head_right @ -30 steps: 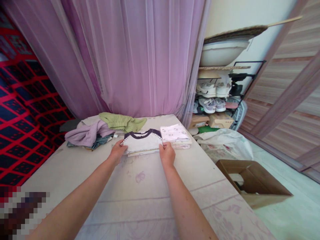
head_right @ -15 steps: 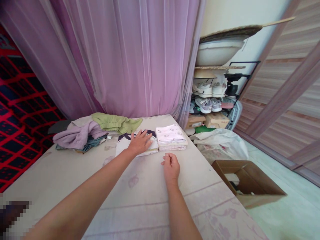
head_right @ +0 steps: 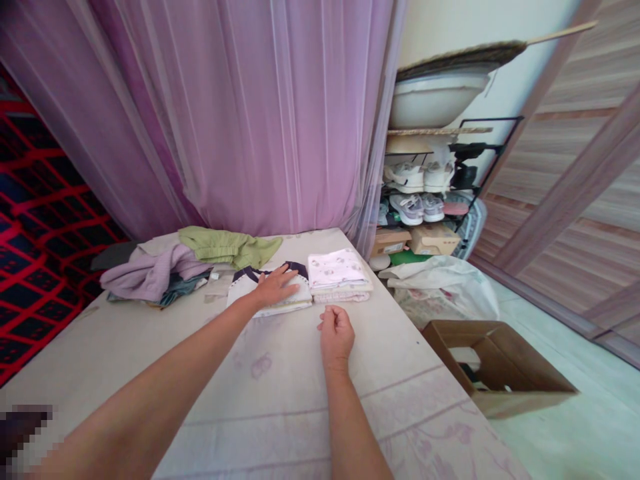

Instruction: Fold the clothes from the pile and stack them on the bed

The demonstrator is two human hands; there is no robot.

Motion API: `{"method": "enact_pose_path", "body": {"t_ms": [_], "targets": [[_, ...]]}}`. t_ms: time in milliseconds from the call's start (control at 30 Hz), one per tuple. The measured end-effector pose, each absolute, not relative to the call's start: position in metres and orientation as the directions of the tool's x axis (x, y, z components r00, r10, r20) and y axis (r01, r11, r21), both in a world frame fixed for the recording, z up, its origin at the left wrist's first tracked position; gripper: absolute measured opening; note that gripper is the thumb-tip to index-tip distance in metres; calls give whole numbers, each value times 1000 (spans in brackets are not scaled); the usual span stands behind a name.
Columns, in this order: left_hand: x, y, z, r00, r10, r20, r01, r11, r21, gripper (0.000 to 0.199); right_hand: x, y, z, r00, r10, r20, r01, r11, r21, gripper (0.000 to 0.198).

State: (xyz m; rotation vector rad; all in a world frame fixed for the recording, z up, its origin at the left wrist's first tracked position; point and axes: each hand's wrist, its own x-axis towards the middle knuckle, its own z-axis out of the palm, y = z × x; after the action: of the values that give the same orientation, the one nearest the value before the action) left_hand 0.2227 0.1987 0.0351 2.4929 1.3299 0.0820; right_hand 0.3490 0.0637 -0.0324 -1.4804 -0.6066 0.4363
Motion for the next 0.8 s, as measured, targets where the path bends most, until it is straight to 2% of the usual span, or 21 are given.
{"method": "enact_pose_path", "body": {"t_ms": [100, 200, 333, 467, 667, 733, 800], "targets": [[199, 202, 44, 575, 818, 7, 799, -563, 213, 61, 348, 65, -32, 775, 623, 106, 82, 67, -994, 40], [176, 200, 43, 491, 871, 20, 866, -490, 104, 64, 347, 66, -33, 769, 629, 116, 105, 54, -993, 38], [162, 199, 21, 408, 913, -32, 904, -399, 153, 71, 347, 67, -37, 762, 635, 129, 136, 38, -990, 37], [164, 200, 3, 391, 920, 26, 900, -388, 198, 72, 347, 67, -38, 746, 651, 140, 166, 22, -986, 38], [167, 199, 19, 389, 920, -53, 910, -375, 179, 76, 345, 65, -34, 725, 675, 138, 197, -11, -980, 42], [172, 193, 29, 382, 924, -14, 915, -375, 150, 72, 345, 65, -32, 730, 670, 137, 194, -10, -981, 43], [180, 184, 34, 402, 911, 97, 903, -411, 125, 65, 345, 65, -31, 728, 671, 142, 196, -5, -981, 43]]}}
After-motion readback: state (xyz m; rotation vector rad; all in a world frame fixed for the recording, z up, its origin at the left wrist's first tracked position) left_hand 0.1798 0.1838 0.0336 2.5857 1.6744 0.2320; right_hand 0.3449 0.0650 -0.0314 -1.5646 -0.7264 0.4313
